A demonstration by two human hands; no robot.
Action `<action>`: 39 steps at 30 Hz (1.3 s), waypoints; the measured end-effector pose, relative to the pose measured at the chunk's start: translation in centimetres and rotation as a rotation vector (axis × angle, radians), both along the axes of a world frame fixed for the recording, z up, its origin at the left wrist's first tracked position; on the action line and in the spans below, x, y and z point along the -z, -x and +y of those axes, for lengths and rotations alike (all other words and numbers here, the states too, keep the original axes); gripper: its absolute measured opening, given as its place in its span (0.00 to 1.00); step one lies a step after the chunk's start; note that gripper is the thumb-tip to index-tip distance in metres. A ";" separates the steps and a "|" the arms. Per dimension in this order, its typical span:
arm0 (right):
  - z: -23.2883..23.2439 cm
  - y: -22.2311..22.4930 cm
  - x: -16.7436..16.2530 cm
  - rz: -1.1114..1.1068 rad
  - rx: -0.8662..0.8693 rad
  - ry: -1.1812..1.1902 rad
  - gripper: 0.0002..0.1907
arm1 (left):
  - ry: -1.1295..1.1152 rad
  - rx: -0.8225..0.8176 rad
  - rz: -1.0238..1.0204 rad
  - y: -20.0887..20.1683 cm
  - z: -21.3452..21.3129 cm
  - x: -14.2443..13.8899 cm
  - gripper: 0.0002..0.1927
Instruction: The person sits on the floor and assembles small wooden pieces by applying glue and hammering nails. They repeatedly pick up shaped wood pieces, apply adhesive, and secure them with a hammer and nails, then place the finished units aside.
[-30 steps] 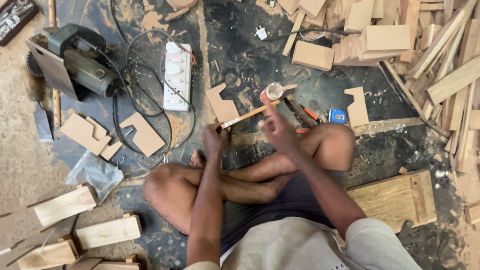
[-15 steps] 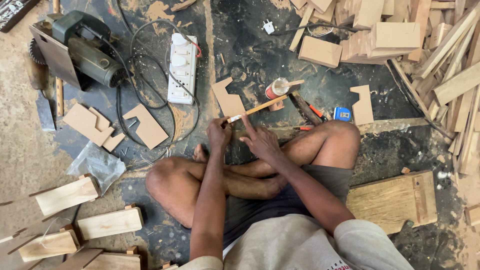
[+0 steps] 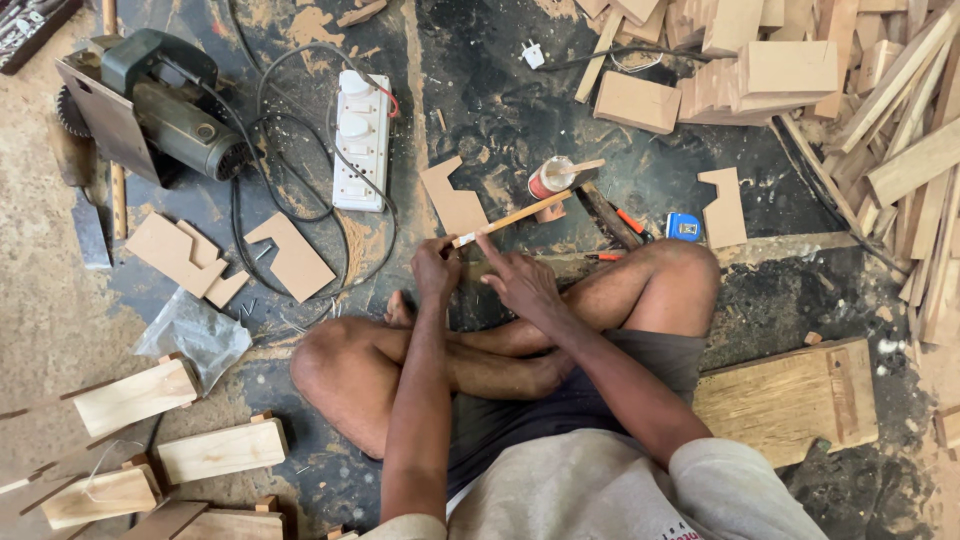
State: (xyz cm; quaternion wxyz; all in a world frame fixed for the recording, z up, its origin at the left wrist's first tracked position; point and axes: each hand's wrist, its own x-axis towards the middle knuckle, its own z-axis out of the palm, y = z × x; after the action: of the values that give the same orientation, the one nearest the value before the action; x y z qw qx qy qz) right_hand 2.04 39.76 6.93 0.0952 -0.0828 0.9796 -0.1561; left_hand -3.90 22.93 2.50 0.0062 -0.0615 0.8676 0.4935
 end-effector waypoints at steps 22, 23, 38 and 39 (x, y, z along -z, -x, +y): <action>-0.3 -0.9 0.0 -0.096 -0.036 -0.012 0.54 | -0.009 0.027 -0.008 0.1 0.0 -0.1 0.15; -0.2 -0.9 0.0 -0.081 -0.001 0.008 0.53 | -0.003 0.030 -0.003 0.1 -0.1 -0.1 0.15; 0.0 -0.3 -1.0 0.108 0.028 -0.127 0.52 | 0.000 0.029 -0.088 0.2 -0.1 -0.4 0.15; 0.1 -0.5 -1.1 0.062 0.027 -0.125 0.52 | -0.009 0.023 -0.093 0.1 0.0 -0.5 0.15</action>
State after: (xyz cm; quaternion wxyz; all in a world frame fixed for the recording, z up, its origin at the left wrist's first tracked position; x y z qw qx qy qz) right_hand 2.51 39.82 7.99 0.0675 -0.0682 0.9910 -0.0931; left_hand -3.95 22.96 3.02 0.0523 -0.0745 0.8648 0.4937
